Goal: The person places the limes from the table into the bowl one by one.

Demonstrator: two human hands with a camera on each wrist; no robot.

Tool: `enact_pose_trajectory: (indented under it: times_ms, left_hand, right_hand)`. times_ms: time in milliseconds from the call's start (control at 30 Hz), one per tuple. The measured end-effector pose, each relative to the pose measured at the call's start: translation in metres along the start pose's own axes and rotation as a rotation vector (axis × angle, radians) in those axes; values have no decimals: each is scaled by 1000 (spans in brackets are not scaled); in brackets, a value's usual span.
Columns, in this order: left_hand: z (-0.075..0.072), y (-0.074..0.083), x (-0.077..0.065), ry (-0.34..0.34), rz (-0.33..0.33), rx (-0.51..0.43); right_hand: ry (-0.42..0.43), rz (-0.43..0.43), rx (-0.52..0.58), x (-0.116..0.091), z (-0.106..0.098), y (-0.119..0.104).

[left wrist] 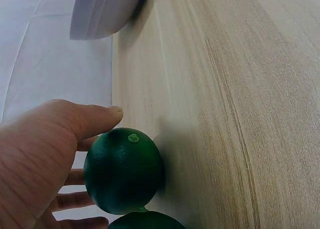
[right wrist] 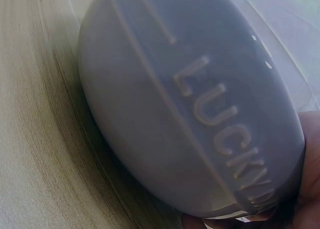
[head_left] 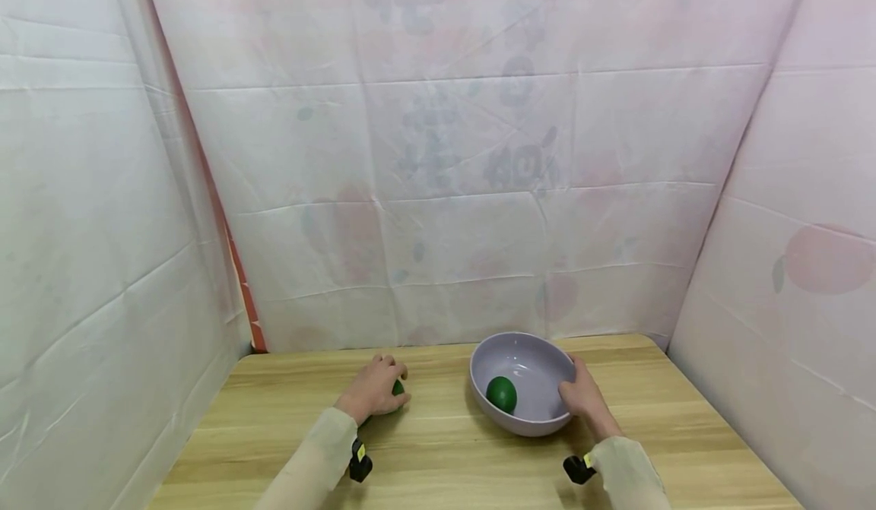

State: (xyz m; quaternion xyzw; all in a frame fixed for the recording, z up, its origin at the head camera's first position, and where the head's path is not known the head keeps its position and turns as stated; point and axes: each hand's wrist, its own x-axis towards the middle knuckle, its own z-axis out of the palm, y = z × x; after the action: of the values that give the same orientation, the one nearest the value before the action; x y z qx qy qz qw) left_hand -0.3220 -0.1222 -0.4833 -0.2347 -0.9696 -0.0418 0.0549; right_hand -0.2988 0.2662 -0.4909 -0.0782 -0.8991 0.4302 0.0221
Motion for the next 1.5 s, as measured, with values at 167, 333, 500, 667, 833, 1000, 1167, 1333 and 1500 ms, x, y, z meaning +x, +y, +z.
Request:
enact_pose_trajectory:
  times_ms: [167,333,500,667,833,1000,1167,1333,1500]
  left_hand:
    - [3,-2,-1,-22,7,6]
    - [3,-2,-2,-30,13,5]
    - [4,-3,-2,-39,12,13]
    - [5,-3,0,-66,-1,2]
    - [4,-3,1,-89,0,-9]
    - [4,-1,1,-94,6,-17]
    - [4,0,1,-84,12,-22]
    - [4,0,1,-81,5,-37]
    - [5,0,1,-70,4,-45]
  right_hand:
    - [-9,2,4,0,1,-1]
    - [-9,-4,13,1,2,-1]
    - [-8,-10,13,0,2,-2]
    - [-6,-7,19,0,1,-2]
    - [-10,9,15,1,0,-2]
    - [-12,12,15,2,0,-1]
    - [-3,2,12,3,1,1]
    - [10,-5,11,4,2,3]
    - [10,-7,8,4,3,2]
